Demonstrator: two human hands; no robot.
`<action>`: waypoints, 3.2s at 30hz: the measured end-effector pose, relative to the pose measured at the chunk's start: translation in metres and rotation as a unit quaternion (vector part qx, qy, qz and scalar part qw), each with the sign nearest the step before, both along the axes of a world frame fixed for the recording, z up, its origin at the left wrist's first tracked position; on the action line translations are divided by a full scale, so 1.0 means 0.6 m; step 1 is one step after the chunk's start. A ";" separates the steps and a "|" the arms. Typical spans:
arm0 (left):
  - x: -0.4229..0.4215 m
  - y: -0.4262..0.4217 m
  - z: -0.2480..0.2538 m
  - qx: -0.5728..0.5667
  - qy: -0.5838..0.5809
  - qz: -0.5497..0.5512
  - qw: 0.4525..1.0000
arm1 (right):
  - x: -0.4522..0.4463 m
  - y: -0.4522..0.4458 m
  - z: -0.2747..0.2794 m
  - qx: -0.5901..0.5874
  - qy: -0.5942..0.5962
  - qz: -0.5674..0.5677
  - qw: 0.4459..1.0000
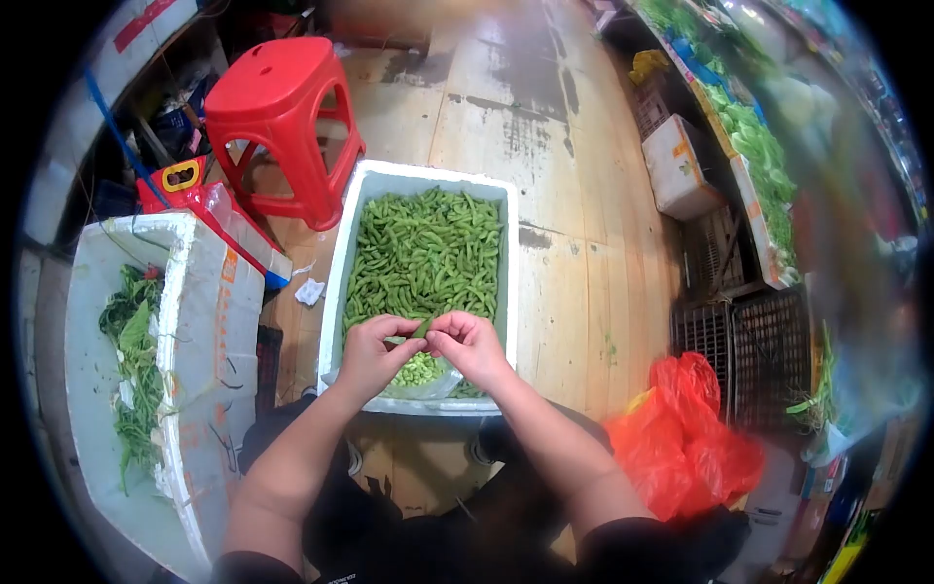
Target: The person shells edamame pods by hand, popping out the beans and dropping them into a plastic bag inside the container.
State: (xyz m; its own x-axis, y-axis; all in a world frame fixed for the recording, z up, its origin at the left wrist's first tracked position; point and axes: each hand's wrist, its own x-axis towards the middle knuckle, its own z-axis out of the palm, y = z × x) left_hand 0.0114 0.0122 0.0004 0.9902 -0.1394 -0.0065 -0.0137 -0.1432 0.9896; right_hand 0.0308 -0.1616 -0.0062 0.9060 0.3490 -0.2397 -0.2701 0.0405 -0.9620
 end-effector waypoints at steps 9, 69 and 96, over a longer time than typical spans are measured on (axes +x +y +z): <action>-0.006 -0.002 -0.012 0.016 -0.038 0.010 0.999 | 0.007 -0.002 -0.003 0.021 -0.015 -0.002 1.000; -0.008 -0.016 -0.038 -0.256 0.247 -0.043 0.934 | 0.027 -0.013 0.021 -0.052 -0.111 -0.073 0.990; -0.008 -0.015 -0.027 0.023 -0.051 0.040 0.998 | -0.004 0.000 0.020 -0.105 -0.154 -0.034 0.982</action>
State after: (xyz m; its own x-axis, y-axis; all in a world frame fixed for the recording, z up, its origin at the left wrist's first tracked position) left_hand 0.0066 0.0033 -0.0157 0.9940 -0.0609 0.0907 -0.1008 -0.1931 0.9760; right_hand 0.0283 -0.1615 0.0056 0.9663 0.2572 -0.0112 0.0309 -0.1591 -0.9868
